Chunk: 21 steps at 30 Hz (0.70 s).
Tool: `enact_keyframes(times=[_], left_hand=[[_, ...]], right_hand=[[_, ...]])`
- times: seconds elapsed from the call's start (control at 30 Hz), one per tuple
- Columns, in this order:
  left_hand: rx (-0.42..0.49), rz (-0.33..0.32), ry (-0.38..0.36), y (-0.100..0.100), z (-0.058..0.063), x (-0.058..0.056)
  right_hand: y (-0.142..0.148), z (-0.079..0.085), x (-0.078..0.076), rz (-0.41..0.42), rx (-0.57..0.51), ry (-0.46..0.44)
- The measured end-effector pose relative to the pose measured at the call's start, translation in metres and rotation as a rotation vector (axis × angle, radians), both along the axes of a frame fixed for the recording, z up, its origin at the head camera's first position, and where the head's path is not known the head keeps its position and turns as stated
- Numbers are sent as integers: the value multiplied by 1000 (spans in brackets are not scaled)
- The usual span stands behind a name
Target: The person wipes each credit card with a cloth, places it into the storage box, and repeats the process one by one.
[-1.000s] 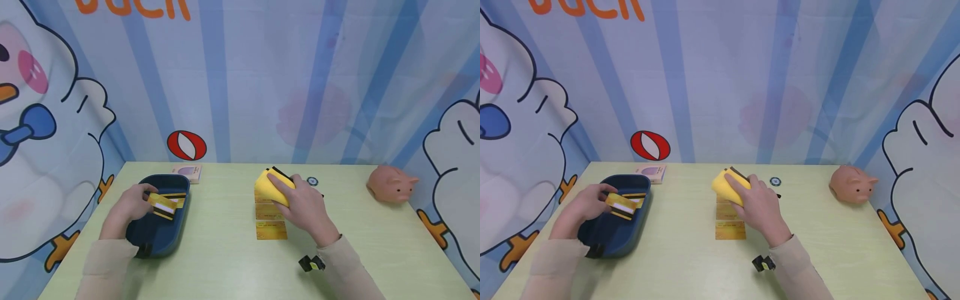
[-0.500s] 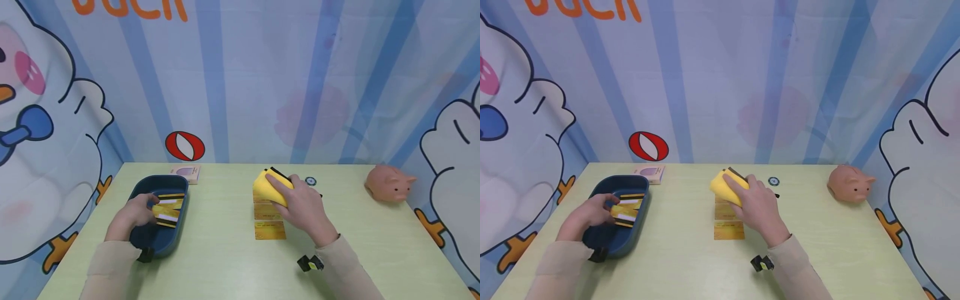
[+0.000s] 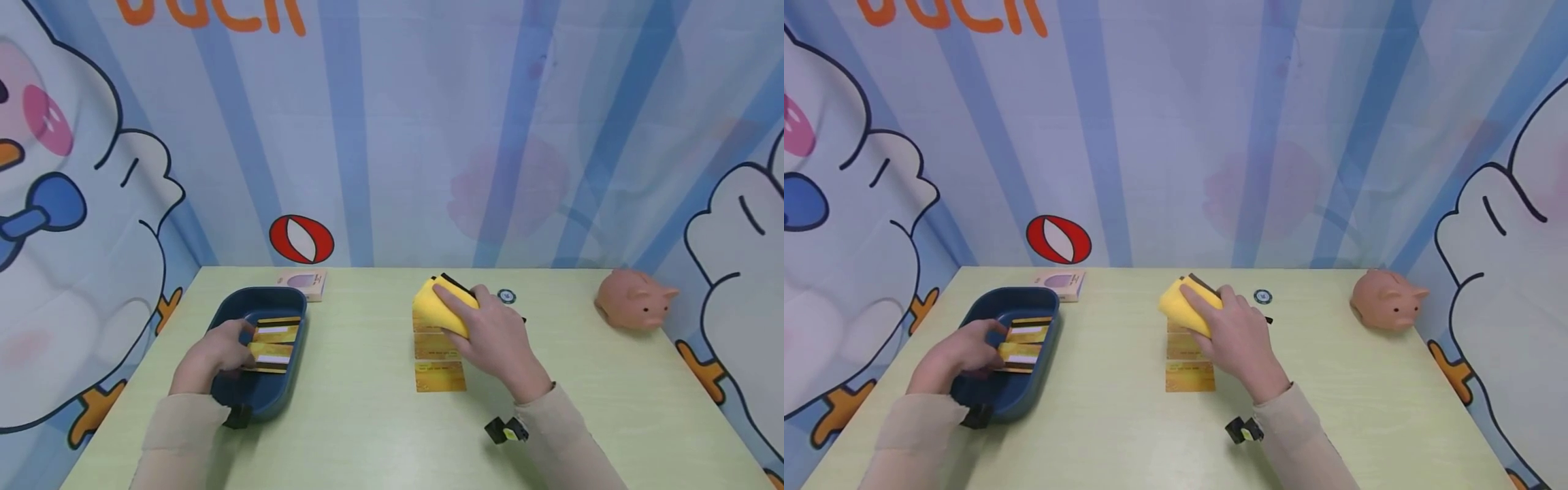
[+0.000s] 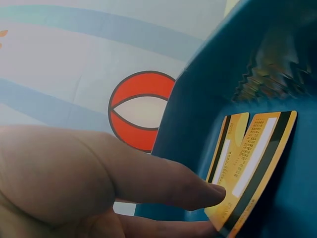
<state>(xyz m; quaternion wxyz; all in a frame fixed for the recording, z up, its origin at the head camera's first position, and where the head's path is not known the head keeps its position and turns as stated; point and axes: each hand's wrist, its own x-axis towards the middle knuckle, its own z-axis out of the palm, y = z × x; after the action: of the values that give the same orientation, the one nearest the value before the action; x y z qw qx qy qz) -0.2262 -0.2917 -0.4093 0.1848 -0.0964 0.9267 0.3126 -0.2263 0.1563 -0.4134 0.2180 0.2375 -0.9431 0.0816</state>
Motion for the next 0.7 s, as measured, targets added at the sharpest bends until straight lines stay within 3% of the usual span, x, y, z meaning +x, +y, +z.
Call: enact_keyframes(times=[0.4,0.5,0.6,0.7], left_hand=[[-20,7,-17,-1,0,-1],[-73,-10,38,1,3,-1],[-118,-29,138,6,8,1],[-92,-51,256,15,15,3]], right_hand=[[0,1,0,-6,-3,-2],[0,1,0,-8,-6,-10],[1,2,1,-14,-18,-26],[2,3,1,-21,-28,-38]])
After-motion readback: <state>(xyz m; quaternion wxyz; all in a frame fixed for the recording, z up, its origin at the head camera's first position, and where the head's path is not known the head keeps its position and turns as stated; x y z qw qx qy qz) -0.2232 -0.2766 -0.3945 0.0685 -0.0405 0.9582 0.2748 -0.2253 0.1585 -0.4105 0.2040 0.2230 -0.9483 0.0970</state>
